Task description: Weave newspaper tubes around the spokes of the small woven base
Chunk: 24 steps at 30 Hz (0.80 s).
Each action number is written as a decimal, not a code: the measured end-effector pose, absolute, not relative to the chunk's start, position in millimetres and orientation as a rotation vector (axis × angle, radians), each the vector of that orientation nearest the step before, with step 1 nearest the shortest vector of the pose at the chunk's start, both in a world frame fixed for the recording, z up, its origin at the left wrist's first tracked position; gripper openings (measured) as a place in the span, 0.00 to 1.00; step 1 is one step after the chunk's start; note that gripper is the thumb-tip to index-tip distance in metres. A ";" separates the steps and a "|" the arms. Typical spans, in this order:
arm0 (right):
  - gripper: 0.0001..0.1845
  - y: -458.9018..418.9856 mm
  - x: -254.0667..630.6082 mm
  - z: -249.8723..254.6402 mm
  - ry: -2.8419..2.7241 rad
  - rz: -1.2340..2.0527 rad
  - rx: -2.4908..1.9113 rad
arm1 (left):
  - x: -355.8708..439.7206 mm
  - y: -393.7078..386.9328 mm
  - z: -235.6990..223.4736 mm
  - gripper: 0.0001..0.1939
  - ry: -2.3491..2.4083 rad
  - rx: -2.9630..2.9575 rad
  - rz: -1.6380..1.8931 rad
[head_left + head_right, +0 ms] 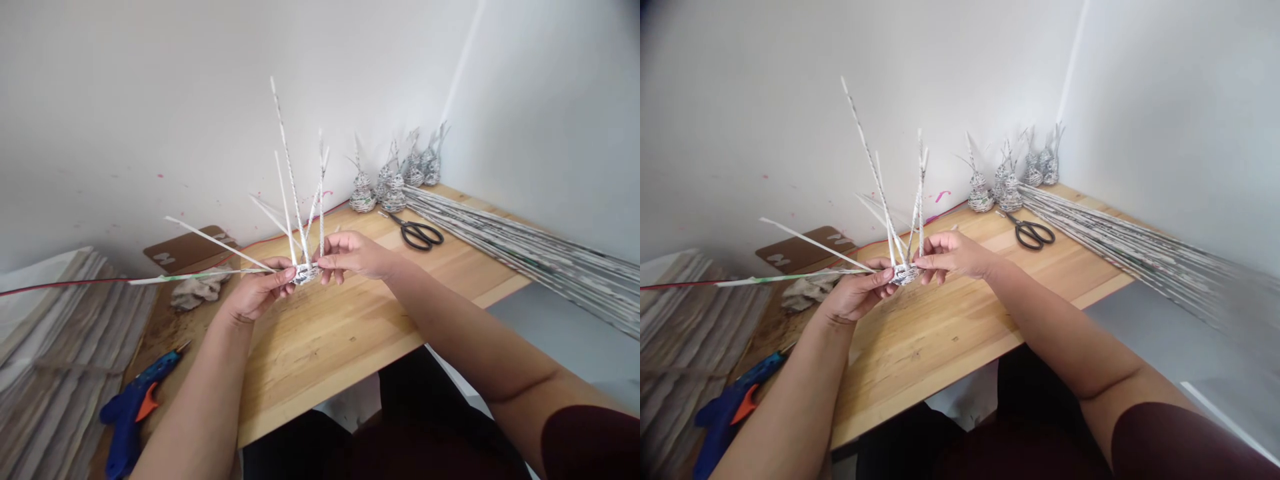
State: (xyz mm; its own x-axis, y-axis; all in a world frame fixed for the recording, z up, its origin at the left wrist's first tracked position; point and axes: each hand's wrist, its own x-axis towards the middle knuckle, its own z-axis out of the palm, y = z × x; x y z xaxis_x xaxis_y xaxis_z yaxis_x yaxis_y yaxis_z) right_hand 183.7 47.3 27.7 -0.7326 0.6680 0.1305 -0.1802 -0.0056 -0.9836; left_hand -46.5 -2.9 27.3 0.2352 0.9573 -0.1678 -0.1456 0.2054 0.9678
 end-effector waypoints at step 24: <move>0.15 49.8 179.1 20.4 -1.653 1.658 -0.661 | -37.1 -2.3 28.8 0.19 0.912 1.035 1.079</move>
State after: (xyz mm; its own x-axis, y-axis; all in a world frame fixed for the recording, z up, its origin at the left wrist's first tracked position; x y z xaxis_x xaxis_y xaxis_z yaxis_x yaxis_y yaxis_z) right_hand 179.1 49.8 20.4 -0.6290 0.7687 0.1165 -0.1187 0.0531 -0.9915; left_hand -37.1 -2.3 28.8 0.2318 0.9692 -0.0828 -0.2430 0.1401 0.9598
